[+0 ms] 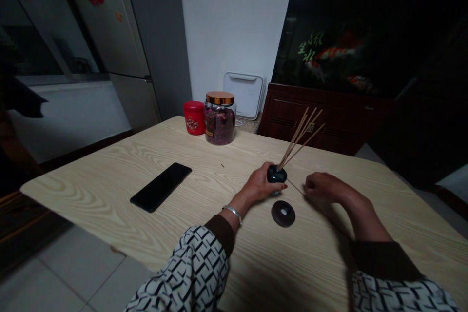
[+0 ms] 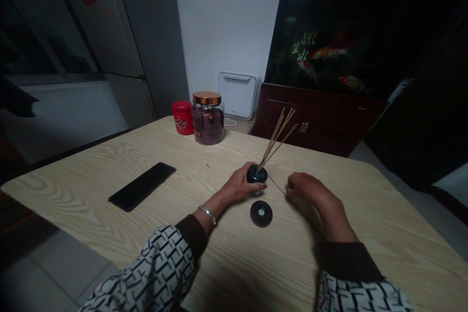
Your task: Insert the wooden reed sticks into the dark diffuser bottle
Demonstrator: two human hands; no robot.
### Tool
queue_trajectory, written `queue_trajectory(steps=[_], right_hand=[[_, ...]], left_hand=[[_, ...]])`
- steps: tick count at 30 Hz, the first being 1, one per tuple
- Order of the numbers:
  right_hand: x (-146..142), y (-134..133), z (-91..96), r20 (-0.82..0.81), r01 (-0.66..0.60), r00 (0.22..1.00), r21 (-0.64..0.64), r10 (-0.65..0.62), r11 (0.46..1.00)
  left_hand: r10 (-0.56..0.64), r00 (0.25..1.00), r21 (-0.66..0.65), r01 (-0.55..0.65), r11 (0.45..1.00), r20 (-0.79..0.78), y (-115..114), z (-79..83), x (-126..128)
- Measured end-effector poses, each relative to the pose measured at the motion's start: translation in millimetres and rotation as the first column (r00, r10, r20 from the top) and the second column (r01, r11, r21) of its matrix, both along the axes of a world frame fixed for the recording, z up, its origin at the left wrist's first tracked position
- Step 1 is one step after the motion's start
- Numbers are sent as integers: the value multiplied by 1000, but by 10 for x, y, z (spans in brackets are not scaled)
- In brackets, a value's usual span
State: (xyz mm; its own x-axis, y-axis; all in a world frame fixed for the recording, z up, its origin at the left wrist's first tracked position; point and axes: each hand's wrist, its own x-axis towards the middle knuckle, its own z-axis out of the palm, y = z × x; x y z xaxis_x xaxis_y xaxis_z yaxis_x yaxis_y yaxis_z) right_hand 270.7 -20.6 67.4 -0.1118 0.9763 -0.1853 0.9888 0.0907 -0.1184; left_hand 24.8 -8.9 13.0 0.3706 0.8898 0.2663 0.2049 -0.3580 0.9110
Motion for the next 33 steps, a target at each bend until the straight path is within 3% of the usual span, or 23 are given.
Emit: queue_trajectory(steps=[4, 9, 12, 15, 17, 20, 23, 25, 28, 33], right_hand=[[-37, 24, -168, 147, 45, 989, -77, -33, 996], [-69, 21, -168, 160, 65, 986, -96, -49, 993], [-16, 25, -111, 57, 59, 997, -98, -53, 993], [90, 14, 16, -235, 47, 970, -62, -61, 997], [163, -10, 135, -490, 96, 869, 21, -73, 995], [221, -62, 317, -806, 295, 589, 152, -54, 943], [166, -110, 465, -959, 440, 275, 193, 73, 877], [58, -139, 537, -977, 482, 133, 211, 167, 850], [-179, -180, 600, -954, 534, 70, 283, 292, 797], [-559, -214, 582, -890, 569, 166, 439, 426, 695]], left_hand=[[-7, 1000, -16, 7, 1000, 9, 5, 2, 5], [-4, 1000, -6, 4, 1000, 4, 11, -1, 6], [-5, 1000, -8, 5, 1000, -7, 4, 8, 4], [-11, 1000, 0, 11, 1000, -2, -6, 19, 1], [-12, 1000, 2, 12, 1000, 6, -9, 23, 0], [-10, 1000, -4, 10, 1000, 11, -10, 24, -2], [-9, 1000, -8, 9, 1000, 12, -9, 22, -6], [-6, 1000, -8, 6, 1000, 5, -9, 21, -8], [-7, 1000, 3, 7, 1000, -6, -7, 16, -8], [-7, 1000, 15, 7, 1000, -9, 9, -14, 2]])
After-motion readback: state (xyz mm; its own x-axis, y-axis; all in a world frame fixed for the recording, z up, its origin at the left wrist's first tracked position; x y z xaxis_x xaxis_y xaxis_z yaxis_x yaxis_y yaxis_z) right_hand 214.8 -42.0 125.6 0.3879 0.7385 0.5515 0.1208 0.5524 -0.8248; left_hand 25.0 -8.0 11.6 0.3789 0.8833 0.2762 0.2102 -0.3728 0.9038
